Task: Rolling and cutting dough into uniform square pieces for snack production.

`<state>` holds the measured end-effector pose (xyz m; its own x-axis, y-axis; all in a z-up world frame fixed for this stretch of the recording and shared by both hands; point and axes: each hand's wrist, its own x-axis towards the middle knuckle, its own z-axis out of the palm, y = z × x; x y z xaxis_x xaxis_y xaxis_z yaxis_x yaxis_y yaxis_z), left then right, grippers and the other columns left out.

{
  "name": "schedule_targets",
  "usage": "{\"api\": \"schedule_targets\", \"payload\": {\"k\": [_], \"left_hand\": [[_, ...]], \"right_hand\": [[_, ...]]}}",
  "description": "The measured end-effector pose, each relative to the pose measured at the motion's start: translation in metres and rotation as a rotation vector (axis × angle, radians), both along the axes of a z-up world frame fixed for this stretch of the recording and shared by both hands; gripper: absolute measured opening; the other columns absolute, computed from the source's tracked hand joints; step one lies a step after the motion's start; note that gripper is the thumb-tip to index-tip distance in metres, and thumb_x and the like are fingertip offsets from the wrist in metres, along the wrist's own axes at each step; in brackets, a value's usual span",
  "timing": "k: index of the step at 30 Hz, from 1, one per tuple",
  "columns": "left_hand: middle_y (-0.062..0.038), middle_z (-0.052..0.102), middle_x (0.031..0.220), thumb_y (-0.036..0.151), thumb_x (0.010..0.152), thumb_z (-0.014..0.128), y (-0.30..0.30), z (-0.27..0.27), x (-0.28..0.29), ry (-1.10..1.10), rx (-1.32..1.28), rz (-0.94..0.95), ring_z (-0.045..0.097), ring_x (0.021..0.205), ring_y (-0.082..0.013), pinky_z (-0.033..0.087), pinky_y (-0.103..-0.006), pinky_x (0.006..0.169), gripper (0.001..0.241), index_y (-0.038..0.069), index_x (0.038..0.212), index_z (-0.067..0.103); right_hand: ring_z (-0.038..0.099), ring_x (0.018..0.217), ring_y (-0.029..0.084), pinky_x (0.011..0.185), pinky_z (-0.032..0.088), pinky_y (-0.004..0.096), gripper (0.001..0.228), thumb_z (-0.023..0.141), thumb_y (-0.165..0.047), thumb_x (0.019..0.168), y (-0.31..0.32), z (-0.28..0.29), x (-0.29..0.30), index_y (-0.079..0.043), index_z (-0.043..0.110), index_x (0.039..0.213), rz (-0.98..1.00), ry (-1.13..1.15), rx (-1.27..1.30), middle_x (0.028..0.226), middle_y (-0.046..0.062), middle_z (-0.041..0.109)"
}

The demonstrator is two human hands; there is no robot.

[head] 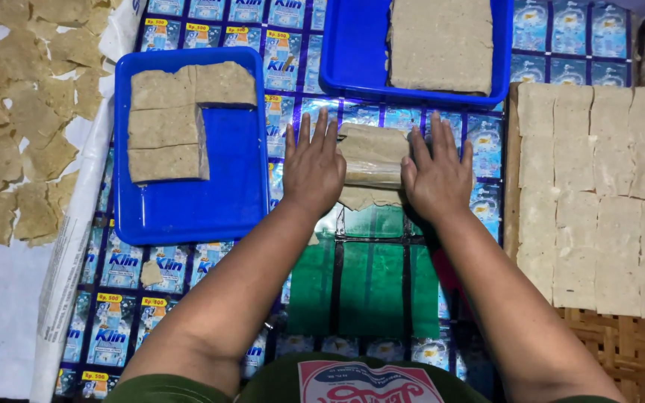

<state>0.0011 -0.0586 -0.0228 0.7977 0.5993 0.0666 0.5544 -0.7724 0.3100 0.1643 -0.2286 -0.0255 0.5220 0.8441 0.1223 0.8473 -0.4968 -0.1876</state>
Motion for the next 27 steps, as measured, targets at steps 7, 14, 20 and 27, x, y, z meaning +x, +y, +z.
{"api": "schedule_targets", "payload": {"k": [7, 14, 20, 27], "left_hand": [[-0.019, 0.011, 0.171, 0.028, 0.092, 0.039, 0.016, 0.036, 0.027, 0.058, -0.107, 0.076, 0.001, 0.159, -0.0366, -0.012, -0.0608, 0.124, 0.072, 0.004, 0.16, 0.031], [-0.015, 0.003, 0.173, 0.023, 0.094, 0.031, 0.0, 0.025, 0.017, 0.239, -0.116, 0.028, -0.003, 0.16, -0.0322, -0.009, -0.059, 0.126, 0.073, 0.015, 0.165, 0.017], [-0.019, 0.018, 0.171, 0.028, 0.097, 0.03, -0.02, 0.016, -0.009, 0.186, -0.041, -0.014, 0.008, 0.16, -0.0336, -0.002, -0.0555, 0.127, 0.067, 0.005, 0.16, 0.031], [-0.023, 0.025, 0.168, 0.032, 0.103, 0.032, -0.036, -0.003, -0.033, 0.065, 0.016, -0.056, 0.017, 0.157, -0.0381, 0.008, -0.0558, 0.126, 0.062, 0.001, 0.156, 0.038]], "right_hand": [[0.035, 0.152, 0.031, 0.112, 0.004, 0.079, 0.056, 0.039, -0.053, 0.108, -0.002, -0.01, 0.031, -0.028, 0.046, 0.157, -0.139, 0.062, -0.105, 0.164, 0.01, 0.041], [-0.001, 0.161, 0.032, 0.119, -0.005, 0.074, 0.061, 0.028, -0.049, 0.107, 0.003, 0.003, 0.019, -0.027, 0.03, 0.164, -0.156, 0.15, -0.218, 0.175, 0.011, 0.003], [0.002, 0.161, 0.032, 0.121, -0.005, 0.069, 0.066, 0.026, -0.046, 0.106, -0.02, -0.002, -0.004, -0.017, 0.027, 0.165, -0.125, 0.119, -0.181, 0.174, 0.017, 0.008], [0.009, 0.16, 0.036, 0.121, 0.006, 0.065, 0.069, 0.028, -0.044, 0.11, -0.046, -0.009, -0.025, -0.002, 0.022, 0.164, -0.063, 0.087, -0.063, 0.172, 0.023, 0.007]]}}
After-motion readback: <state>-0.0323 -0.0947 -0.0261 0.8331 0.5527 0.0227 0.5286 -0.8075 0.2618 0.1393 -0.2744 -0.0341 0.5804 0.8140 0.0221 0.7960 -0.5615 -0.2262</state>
